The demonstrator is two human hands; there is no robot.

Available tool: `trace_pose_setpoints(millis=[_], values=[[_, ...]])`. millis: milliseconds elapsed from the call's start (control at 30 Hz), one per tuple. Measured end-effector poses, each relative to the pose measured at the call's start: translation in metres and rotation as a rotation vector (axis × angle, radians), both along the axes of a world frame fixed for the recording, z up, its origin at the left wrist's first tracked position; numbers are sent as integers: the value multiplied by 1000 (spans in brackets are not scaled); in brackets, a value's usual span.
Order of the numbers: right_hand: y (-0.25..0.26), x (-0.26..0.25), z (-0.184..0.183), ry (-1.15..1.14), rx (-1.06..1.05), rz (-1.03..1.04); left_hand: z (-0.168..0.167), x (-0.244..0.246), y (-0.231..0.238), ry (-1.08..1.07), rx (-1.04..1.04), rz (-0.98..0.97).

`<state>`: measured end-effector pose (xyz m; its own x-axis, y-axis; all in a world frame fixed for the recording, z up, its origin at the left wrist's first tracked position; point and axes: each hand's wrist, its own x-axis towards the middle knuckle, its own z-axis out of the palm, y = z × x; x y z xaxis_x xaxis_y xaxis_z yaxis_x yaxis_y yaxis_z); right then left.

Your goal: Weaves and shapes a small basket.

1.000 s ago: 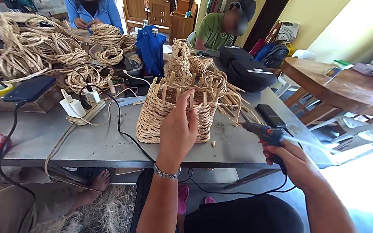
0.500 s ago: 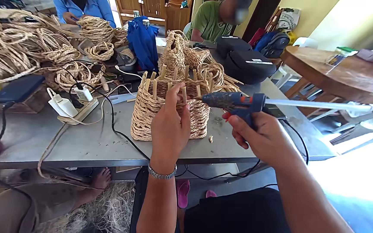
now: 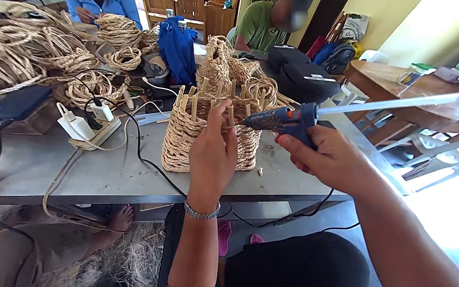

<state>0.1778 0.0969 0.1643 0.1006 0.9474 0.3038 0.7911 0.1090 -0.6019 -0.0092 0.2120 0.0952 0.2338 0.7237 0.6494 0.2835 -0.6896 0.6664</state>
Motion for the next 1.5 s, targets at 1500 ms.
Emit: trace_pose_setpoints(millis=[1500], values=[[-10,23,56,-464,59,79,-8,20,0,-194,24,16]])
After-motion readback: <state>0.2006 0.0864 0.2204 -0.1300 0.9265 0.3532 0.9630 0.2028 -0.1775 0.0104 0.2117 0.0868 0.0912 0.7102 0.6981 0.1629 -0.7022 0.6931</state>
